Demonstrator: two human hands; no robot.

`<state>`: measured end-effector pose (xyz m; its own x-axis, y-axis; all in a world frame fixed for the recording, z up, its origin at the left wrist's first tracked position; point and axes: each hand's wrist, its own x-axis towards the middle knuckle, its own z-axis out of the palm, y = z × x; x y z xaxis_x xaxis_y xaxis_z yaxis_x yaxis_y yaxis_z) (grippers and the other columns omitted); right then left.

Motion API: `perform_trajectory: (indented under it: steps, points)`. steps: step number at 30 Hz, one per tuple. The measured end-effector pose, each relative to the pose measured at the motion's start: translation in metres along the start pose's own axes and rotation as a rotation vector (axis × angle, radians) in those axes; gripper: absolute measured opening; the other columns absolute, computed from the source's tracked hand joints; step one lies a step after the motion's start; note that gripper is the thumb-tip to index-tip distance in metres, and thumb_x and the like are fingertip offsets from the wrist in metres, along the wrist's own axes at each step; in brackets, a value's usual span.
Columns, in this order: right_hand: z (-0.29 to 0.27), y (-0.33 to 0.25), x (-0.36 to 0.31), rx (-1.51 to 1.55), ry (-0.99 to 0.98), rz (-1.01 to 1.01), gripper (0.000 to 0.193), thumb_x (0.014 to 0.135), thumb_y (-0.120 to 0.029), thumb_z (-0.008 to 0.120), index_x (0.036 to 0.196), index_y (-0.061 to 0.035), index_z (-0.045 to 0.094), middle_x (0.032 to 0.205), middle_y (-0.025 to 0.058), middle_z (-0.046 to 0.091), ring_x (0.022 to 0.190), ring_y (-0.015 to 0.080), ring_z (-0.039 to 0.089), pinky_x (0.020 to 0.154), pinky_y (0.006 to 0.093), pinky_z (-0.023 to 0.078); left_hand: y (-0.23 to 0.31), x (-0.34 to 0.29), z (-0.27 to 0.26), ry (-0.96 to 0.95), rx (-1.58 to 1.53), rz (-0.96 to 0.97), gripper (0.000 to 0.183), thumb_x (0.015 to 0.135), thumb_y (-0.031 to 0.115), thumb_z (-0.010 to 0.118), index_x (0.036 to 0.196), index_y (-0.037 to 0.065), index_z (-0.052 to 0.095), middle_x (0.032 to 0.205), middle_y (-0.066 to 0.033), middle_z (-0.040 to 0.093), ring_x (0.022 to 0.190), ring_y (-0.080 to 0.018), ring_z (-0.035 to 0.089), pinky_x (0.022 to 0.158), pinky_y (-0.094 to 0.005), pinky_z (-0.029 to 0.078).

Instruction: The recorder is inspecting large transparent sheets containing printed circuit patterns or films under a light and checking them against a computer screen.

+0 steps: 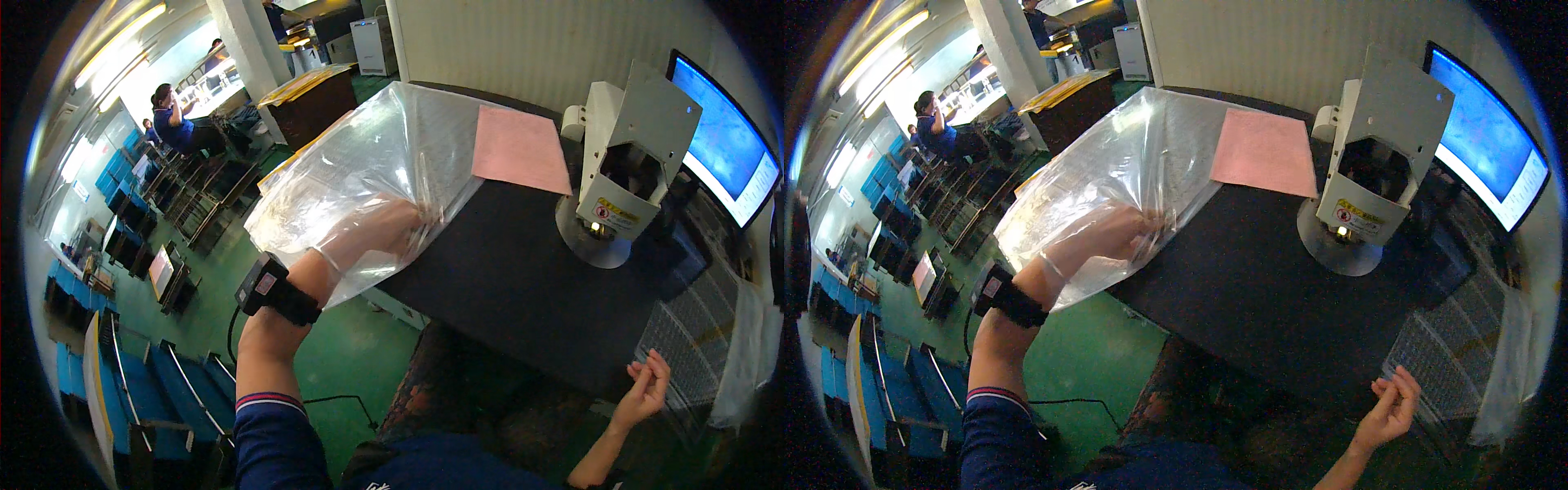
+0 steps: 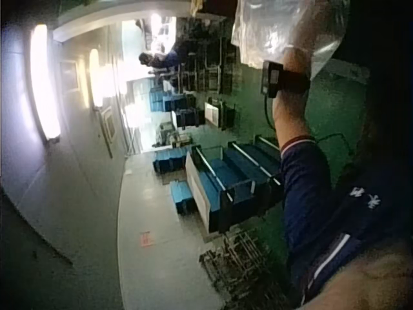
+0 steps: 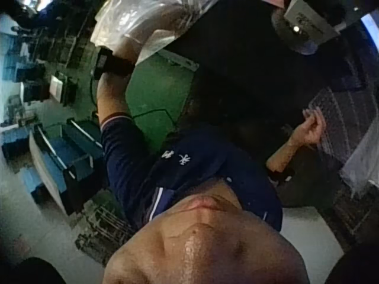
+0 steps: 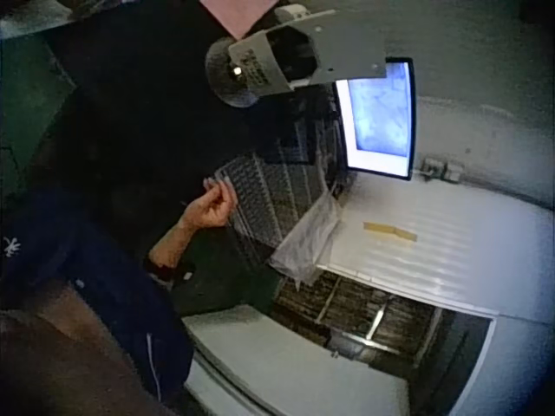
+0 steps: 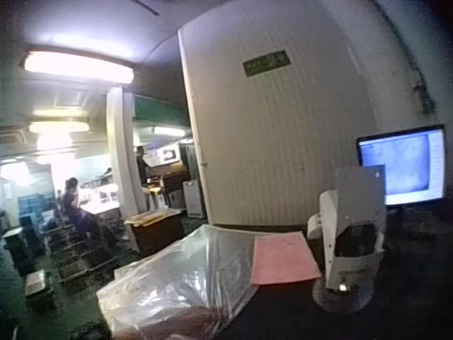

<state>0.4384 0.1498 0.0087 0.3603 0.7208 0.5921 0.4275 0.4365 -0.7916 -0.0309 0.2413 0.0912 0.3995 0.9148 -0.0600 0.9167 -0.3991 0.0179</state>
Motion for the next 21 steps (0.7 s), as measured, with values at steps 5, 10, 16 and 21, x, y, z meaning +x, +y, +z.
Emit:
perform_trajectory:
  steps: [5, 10, 16, 21]
  points:
    - [0.002, -0.001, 0.001, 0.017, 0.004, -0.018, 0.012, 0.085, 0.004, 0.043, 0.088, 0.0019, 0.054, 0.103, 0.0124, 0.054, 0.068, 0.0108, 0.056, 0.059, 0.0213, 0.051, -0.021, 0.001, 0.027, 0.088, 0.013, 0.087, 0.035, 0.065, -0.002, 0.053, 0.099, 0.007, 0.057, 0.091, -0.0110, 0.058, 0.074, -0.0308, 0.059, 0.065, -0.0380, 0.048]
    - [0.003, -0.004, 0.001, -0.015, -0.004, -0.036, 0.011, 0.084, 0.004, 0.044, 0.088, 0.0021, 0.054, 0.101, 0.0133, 0.054, 0.065, 0.0105, 0.056, 0.057, 0.0209, 0.052, -0.014, -0.016, 0.015, 0.587, -0.129, 0.047, 0.012, 0.072, 0.001, 0.056, 0.082, 0.007, 0.060, 0.078, -0.0091, 0.057, 0.070, -0.0298, 0.057, 0.062, -0.0365, 0.046]
    - [0.001, -0.004, 0.000, -0.031, 0.006, -0.045, 0.013, 0.084, 0.004, 0.042, 0.089, 0.0020, 0.055, 0.102, 0.0136, 0.054, 0.066, 0.0113, 0.057, 0.057, 0.0218, 0.052, -0.009, -0.033, 0.001, 0.542, -0.192, -0.191, 0.012, 0.073, 0.019, 0.066, 0.074, 0.007, 0.062, 0.075, -0.0051, 0.057, 0.070, -0.0233, 0.057, 0.063, -0.0328, 0.045]
    - [0.002, -0.004, 0.001, -0.055, -0.004, -0.052, 0.014, 0.084, 0.005, 0.042, 0.089, 0.0021, 0.055, 0.102, 0.0142, 0.054, 0.067, 0.0115, 0.056, 0.058, 0.0220, 0.052, -0.006, -0.037, -0.013, 0.522, -0.303, -0.173, 0.010, 0.073, 0.014, 0.060, 0.077, 0.007, 0.065, 0.075, -0.0104, 0.057, 0.075, -0.0281, 0.056, 0.067, -0.0369, 0.045]
